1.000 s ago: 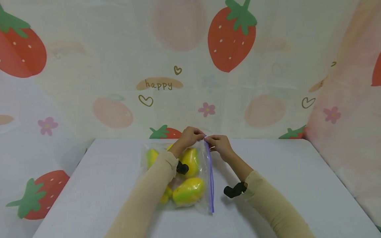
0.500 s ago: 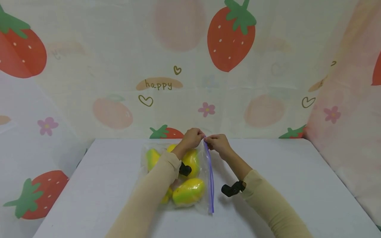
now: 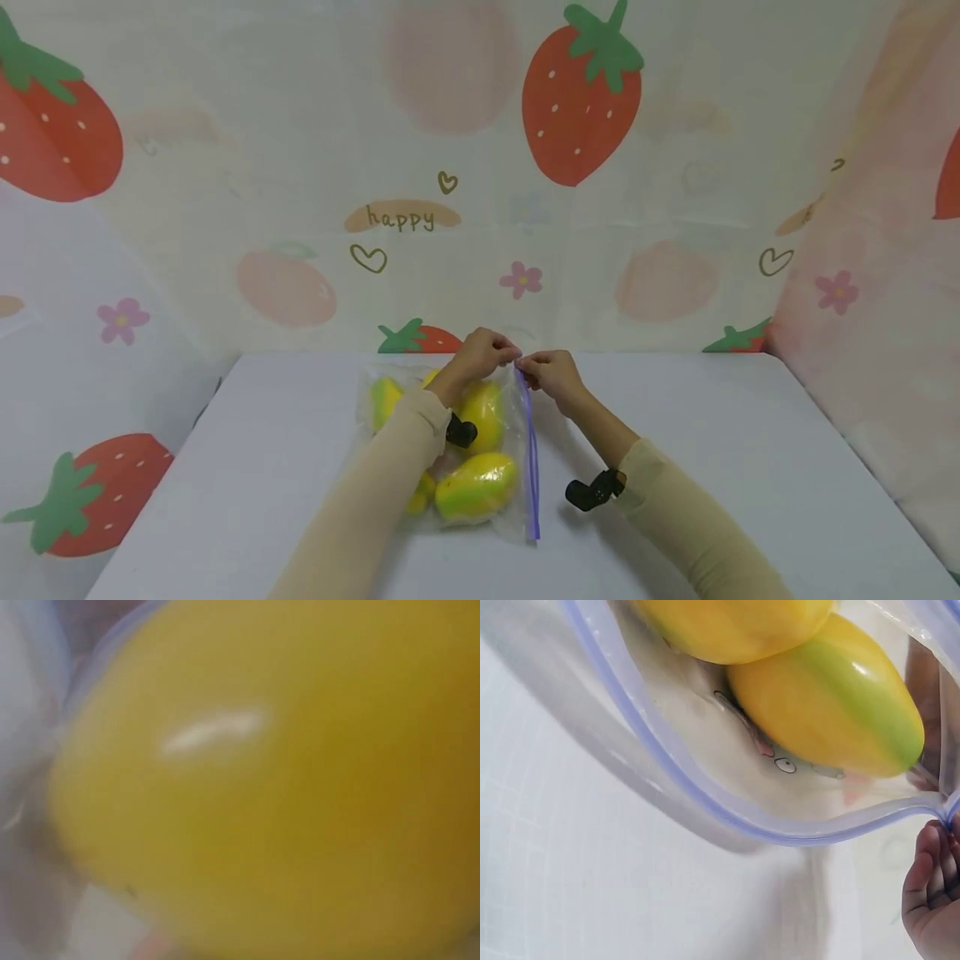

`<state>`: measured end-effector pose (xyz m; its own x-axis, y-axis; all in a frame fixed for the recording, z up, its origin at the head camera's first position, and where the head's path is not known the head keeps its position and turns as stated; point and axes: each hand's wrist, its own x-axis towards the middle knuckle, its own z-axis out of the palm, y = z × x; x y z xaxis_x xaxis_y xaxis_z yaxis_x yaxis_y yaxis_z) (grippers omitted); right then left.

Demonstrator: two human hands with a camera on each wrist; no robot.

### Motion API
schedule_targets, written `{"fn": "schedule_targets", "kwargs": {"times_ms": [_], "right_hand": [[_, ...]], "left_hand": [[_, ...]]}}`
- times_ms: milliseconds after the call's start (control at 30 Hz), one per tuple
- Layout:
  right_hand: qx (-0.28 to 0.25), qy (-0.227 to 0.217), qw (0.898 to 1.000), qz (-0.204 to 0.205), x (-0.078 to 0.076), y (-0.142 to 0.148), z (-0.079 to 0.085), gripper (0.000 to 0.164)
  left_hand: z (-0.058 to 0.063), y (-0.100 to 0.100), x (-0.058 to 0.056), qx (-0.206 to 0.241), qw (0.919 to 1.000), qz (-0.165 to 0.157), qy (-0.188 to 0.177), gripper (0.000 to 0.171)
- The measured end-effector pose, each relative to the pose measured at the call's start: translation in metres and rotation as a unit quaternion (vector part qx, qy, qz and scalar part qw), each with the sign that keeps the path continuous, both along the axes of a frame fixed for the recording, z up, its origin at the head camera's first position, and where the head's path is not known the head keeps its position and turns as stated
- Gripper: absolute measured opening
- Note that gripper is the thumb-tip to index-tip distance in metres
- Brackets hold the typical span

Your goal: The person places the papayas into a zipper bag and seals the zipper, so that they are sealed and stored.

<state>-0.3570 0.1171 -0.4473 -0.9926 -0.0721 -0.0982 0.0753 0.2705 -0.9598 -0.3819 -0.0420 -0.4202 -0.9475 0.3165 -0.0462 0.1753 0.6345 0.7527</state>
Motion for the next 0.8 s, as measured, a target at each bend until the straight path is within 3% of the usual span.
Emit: {"fn": "schedule_targets", "kwargs": {"times_ms": [233,500,700,800], "right_hand": [[0.006,0.027,1.0,0.013,0.005,-0.004,-0.001,0.026],[0.029,0.021,0.999,0.029,0.008,-0.003,-0.007,0.027],[0.033,0.028,0.998,0.037,0.009,-0.001,-0.009,0.026],[0.037,0.039,0.998,0.036,0.011,-0.001,-0.006,0.027]], "left_hand": [[0.002,-0.001,0.003,-0.036,0.9984,-0.031,0.031,0.024],[-0.001,0.002,0.005,-0.051,0.9977,-0.044,-0.013,0.025],[-0.001,0.001,0.006,-0.046,0.9976,-0.052,-0.002,0.026],[-0.001,-0.002,0.007,-0.018,0.999,-0.041,-0.009,0.025]]}}
